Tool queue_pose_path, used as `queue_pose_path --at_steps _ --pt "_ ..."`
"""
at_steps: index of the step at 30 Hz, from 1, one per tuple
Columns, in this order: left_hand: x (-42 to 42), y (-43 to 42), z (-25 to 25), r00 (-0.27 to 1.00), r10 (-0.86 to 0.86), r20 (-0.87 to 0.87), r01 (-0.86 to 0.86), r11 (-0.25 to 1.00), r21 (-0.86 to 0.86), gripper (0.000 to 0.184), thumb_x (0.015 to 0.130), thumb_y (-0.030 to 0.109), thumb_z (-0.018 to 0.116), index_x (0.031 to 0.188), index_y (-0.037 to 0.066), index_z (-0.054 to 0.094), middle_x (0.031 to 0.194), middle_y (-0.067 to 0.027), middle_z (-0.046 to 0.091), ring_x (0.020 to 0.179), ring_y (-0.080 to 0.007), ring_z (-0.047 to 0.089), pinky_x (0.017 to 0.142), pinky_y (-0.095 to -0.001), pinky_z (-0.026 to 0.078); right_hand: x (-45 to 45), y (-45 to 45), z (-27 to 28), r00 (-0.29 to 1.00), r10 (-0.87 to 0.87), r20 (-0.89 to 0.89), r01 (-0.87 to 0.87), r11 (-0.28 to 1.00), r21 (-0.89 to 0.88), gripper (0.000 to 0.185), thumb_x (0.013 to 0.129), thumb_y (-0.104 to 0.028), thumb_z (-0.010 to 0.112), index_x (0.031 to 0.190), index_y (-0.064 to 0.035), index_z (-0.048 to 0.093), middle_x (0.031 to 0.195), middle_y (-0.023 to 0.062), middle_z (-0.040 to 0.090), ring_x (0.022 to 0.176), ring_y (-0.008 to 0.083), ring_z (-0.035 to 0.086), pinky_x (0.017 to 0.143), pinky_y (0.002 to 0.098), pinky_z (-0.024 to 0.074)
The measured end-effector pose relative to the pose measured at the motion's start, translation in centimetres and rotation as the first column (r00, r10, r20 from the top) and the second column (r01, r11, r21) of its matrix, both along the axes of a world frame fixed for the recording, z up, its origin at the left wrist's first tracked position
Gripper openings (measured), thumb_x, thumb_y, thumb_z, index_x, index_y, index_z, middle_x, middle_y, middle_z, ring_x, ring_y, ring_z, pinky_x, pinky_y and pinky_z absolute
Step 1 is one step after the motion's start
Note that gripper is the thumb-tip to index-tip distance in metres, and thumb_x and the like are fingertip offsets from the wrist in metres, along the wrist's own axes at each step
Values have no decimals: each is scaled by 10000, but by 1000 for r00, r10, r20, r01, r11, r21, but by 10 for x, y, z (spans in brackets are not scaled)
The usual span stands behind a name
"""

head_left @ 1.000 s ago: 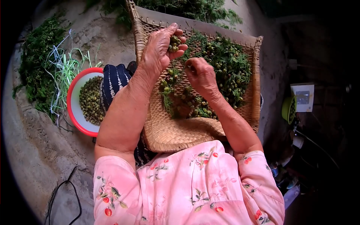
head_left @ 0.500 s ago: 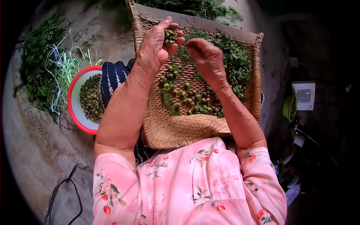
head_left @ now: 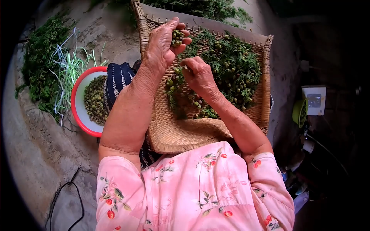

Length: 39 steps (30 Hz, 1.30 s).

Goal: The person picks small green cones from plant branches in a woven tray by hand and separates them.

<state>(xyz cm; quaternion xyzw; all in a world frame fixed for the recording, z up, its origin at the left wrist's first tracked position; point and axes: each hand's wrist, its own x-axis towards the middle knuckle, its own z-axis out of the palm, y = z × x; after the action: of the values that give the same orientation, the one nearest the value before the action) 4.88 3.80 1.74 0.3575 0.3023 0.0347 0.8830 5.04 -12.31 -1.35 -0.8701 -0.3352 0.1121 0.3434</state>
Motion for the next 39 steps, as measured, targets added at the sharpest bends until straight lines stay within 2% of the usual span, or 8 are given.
queue_pose_path --at_steps 3,7,12,24,28,30,34,39 --pt "0 1 1 1000 -8 -9 8 1000 17 281 882 351 569 907 75 615 795 -63 656 613 -131 632 415 -194 459 -3 8 2 992 126 18 -119 972 -204 219 766 -28 589 977 -82 568 921 123 525 849 314 551 709 389 462" --pt "0 0 -1 1000 -23 -21 23 1000 5 289 885 359 561 913 77 619 796 -60 655 625 -135 631 435 -201 471 -2 10 0 993 104 51 -91 972 -216 170 768 -33 589 934 -63 565 886 121 533 831 321 554 706 385 464" --pt "0 0 -1 999 -25 -25 24 999 -25 308 888 383 548 919 85 623 804 -61 652 630 -143 628 457 -218 482 17 -3 7 998 -29 53 28 999 18 99 756 -35 599 844 -37 553 814 143 536 774 326 560 668 401 459" --pt "0 2 1 999 -42 -29 41 999 -14 372 899 417 511 959 65 614 823 -78 648 672 -167 636 503 -244 517 0 8 -6 984 138 112 -114 973 -202 180 770 -73 604 947 -94 579 836 106 542 800 323 572 687 415 473" --pt "0 1 -1 999 -43 5 44 996 -82 410 924 429 446 990 52 594 868 -105 629 737 -203 629 566 -286 544 13 -1 15 990 -71 121 67 997 36 146 781 -102 602 914 -45 581 838 140 568 747 292 590 664 372 484" --pt "1 -1 -1 999 -38 26 41 991 -124 420 931 429 429 992 45 589 893 -116 623 766 -210 628 600 -303 547 17 0 40 976 -207 -63 215 958 187 174 790 -109 607 941 -25 586 864 134 585 732 245 599 662 338 491" --pt "3 -1 -5 996 -53 68 64 981 -183 420 936 426 420 974 40 582 864 -94 604 741 -183 588 633 -331 540 24 18 68 993 -112 41 96 954 285 180 817 -105 607 983 -34 605 876 111 612 733 194 620 653 298 506" --pt "-3 -1 7 998 -62 -30 57 987 -150 363 922 406 464 946 66 590 830 -59 605 703 -145 581 447 -207 467 25 26 75 994 -45 -95 83 896 436 177 817 -120 632 975 -39 622 829 83 637 754 171 633 673 286 516"
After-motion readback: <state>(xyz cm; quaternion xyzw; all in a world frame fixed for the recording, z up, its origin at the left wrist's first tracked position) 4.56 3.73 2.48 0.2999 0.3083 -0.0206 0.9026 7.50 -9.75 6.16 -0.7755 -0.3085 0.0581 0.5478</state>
